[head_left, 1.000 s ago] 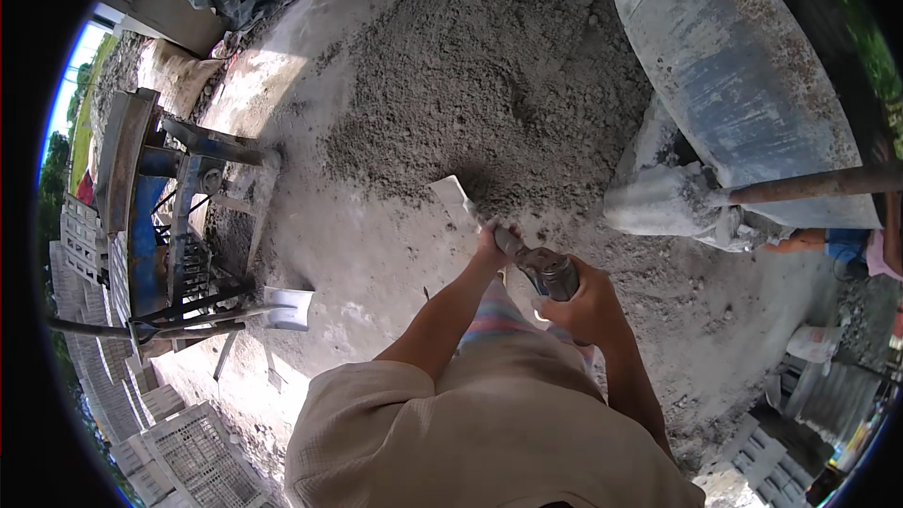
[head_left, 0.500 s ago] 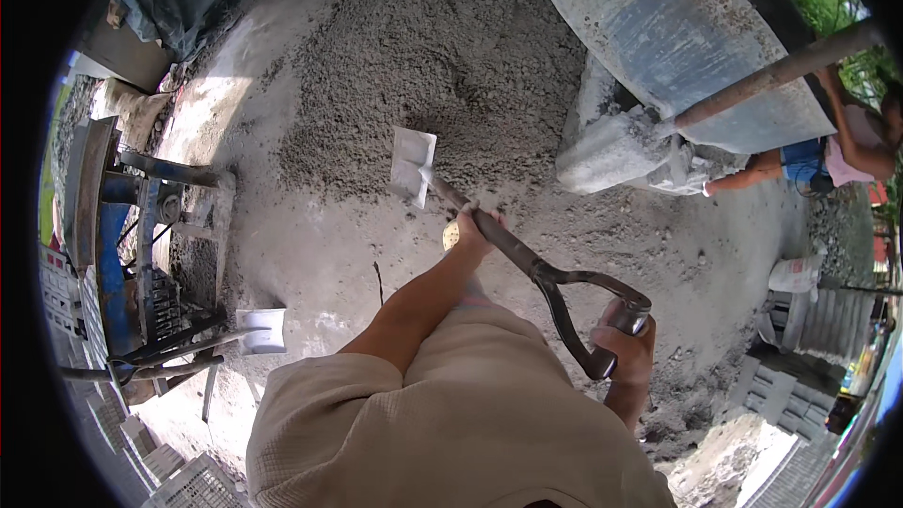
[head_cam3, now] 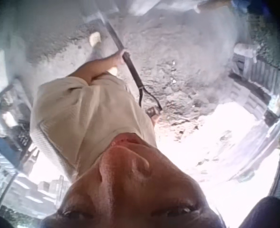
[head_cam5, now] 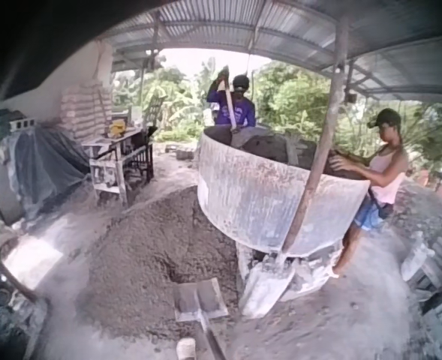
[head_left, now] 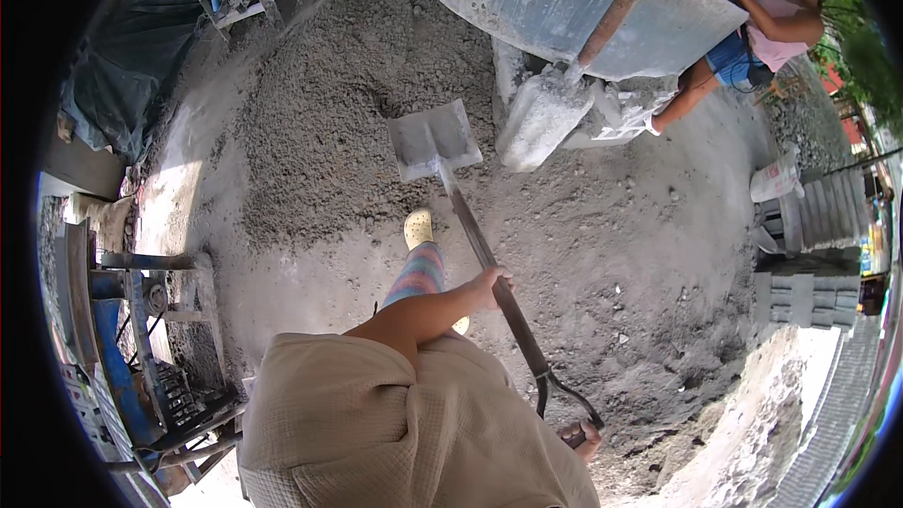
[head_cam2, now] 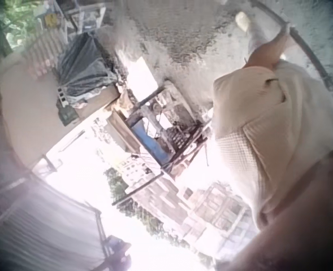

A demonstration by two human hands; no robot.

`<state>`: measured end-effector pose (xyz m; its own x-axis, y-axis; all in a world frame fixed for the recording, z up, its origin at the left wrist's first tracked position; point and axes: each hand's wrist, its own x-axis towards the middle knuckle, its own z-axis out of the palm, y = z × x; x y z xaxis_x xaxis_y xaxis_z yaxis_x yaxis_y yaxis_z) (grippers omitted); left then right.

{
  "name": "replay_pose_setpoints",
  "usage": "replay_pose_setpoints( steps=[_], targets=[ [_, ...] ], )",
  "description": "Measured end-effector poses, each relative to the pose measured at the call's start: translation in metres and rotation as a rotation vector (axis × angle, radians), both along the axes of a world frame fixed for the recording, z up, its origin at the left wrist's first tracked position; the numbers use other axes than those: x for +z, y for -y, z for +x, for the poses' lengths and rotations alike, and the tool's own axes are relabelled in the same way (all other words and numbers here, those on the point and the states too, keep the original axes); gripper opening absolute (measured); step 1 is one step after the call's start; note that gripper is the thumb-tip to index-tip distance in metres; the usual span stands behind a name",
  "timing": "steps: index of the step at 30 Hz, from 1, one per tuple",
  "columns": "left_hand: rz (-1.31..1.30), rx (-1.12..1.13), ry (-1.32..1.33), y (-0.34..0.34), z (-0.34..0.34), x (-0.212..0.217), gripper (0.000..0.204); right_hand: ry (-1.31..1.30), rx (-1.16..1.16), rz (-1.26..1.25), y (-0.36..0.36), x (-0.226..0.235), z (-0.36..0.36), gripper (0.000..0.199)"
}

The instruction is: The person uses a hoe to mix wet concrete discharged from a cement mixer. They repeatedly pull the material toward themselves and spread it on the ground while two other workers assist nearby.

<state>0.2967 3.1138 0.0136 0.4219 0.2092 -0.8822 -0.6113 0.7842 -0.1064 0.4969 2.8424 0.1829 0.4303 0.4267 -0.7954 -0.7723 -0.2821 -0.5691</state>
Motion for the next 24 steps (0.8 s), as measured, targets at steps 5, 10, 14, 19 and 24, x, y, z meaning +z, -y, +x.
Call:
replay_pose_setpoints(
  steps=[5, 10, 14, 19, 24],
  targets=[
    [-0.155, -0.527, 0.058, 0.052, 0.04, -0.027, 0.013, 0.22, 0.029, -0.339, 0.036, 0.022, -0.017, 0.024],
    [-0.236, -0.669, 0.012, 0.016, 0.038, -0.025, 0.013, 0.153, -0.105, -0.489, -0.016, 0.001, -0.048, 0.02],
    [-0.221, -0.497, -0.032, -0.099, 0.007, -0.055, 0.009, 0.052, -0.13, -0.444, -0.108, -0.046, -0.074, 0.018],
    [0.173, 0.178, -0.118, -0.336, -0.111, -0.05, 0.021, -0.138, -0.049, -0.024, -0.403, -0.144, -0.153, 0.018],
    [0.742, 0.072, -0.077, -0.409, -0.272, 0.031, 0.077, -0.092, 0.039, 0.184, -0.531, -0.144, -0.273, 0.008]
  ],
)
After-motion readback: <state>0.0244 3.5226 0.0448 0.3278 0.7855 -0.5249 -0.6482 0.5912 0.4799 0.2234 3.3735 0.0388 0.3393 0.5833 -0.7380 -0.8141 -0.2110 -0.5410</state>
